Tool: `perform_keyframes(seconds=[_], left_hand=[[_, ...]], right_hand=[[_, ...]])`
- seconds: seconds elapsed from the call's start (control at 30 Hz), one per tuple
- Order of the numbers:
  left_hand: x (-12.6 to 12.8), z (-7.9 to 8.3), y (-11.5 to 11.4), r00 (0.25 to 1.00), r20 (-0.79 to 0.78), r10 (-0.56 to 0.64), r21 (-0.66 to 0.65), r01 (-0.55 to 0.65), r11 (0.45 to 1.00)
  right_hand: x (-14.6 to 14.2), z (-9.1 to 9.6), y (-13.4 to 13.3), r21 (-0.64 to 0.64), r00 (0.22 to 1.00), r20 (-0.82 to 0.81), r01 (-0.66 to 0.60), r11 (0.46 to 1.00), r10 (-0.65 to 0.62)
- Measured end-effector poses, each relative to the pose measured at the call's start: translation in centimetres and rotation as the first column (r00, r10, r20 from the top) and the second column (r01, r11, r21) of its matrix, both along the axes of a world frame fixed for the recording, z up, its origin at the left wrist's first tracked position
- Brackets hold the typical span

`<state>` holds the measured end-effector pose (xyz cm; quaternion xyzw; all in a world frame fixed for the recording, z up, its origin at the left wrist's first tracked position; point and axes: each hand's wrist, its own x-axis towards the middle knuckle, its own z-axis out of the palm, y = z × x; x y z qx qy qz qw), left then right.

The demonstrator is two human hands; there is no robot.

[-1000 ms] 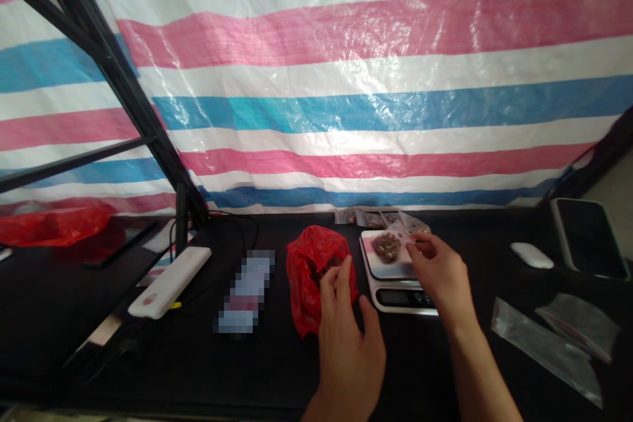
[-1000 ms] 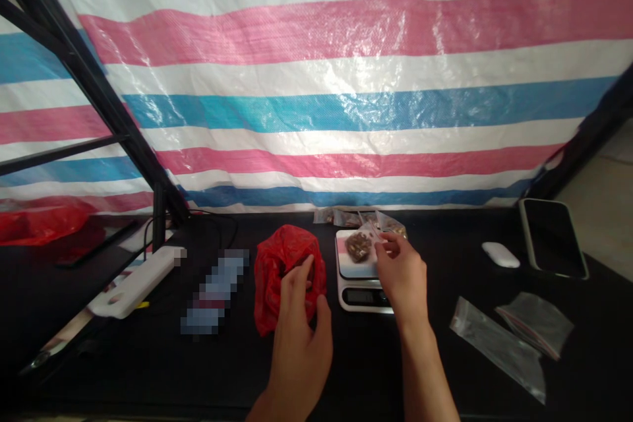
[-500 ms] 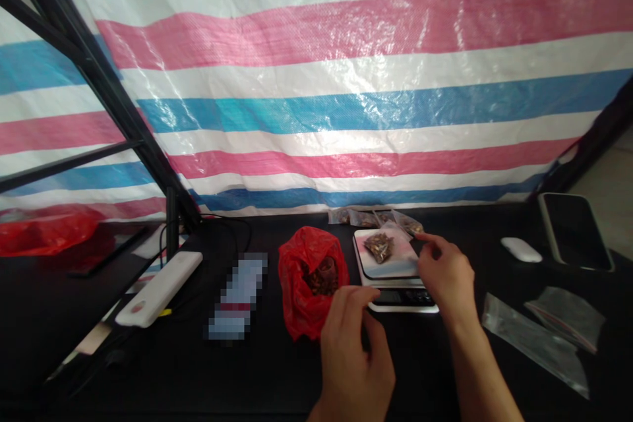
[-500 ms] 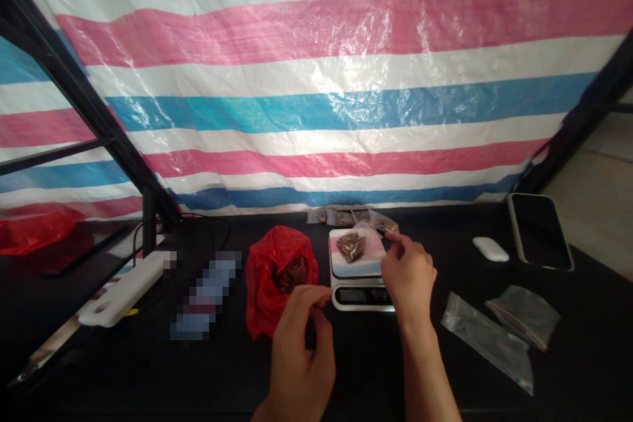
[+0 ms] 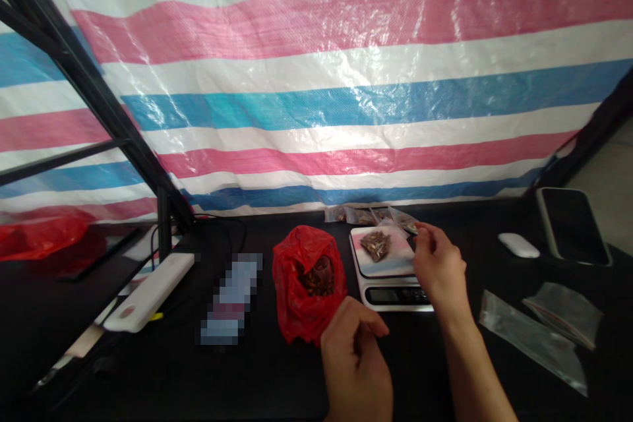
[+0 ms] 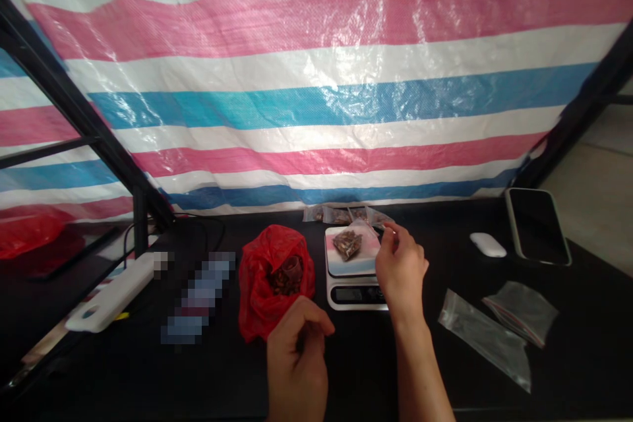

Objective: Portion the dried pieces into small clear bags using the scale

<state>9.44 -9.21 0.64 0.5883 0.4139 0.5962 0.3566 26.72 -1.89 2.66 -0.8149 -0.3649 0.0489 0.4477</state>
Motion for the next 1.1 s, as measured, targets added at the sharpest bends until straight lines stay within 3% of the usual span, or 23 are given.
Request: perform_keyframes(seconds=[0.27,0.37,0.5,0.57,0.63,0.7,0.8,0.87,0.9,0.97,1.03,1.1], left_hand=[[-0.2,-0.7,0.8,0.995,0.102,0.020,-0.154,-0.004,0.988],[-0.2,-0.3,0.7,0.999,0.053,0.010,-0.094,-0.005,0.996],[-0.4,0.6,1.0,0.996,-0.078,0.041,0.071,-0.036,0.997],[-0.8,0.7,1.5,0.980,-0.144,0.134,0.152,-0.112,0.982],[-1.3,0.7,2.1,0.958,-0.189,0.215,0.178,-0.182,0.967],[-1.8,0.7,2.7,0.957,-0.182,0.226,0.112,-0.208,0.972],[-3.0,1.0,3.7,0.987,-0.008,0.161,-0.076,-0.162,0.984],[-3.9,1.3,4.3,0.986,0.124,0.109,-0.164,-0.088,0.983],[-4.4,1.5,4.6,0.983,0.158,0.093,-0.184,-0.063,0.981],[-5.3,1.7,5.2,0.978,0.169,0.118,-0.198,-0.084,0.977],[-6.1,1.8,5.7,0.972,0.164,0.166,-0.213,-0.130,0.968],[-6.6,1.8,6.0,0.966,0.180,0.188,-0.232,-0.144,0.962]], right_hand=[[-0.5,-0.5,0.3,-0.006,0.999,0.021,-0.032,0.999,0.032],[-0.4,-0.7,0.4,0.039,0.998,-0.004,-0.067,0.997,0.067],[-1.0,0.4,-0.2,0.233,0.973,-0.086,-0.189,0.954,0.214],[-2.1,1.6,-0.8,0.312,0.919,-0.104,-0.332,0.890,0.379],[-3.7,2.9,-1.5,0.359,0.805,-0.109,-0.515,0.778,0.583],[-5.7,4.1,-2.1,0.379,0.645,-0.134,-0.668,0.640,0.752],[-8.6,5.0,-2.5,0.376,0.405,-0.209,-0.807,0.456,0.890],[-9.8,5.0,-2.3,0.379,0.320,-0.222,-0.842,0.384,0.921],[-10.1,4.7,-2.0,0.379,0.332,-0.213,-0.839,0.391,0.919],[-10.3,3.9,-1.3,0.337,0.468,-0.146,-0.805,0.488,0.872],[-10.0,2.8,-0.6,0.204,0.639,-0.017,-0.751,0.628,0.769],[-9.8,1.5,-0.1,0.015,0.702,0.117,-0.709,0.705,0.703]])
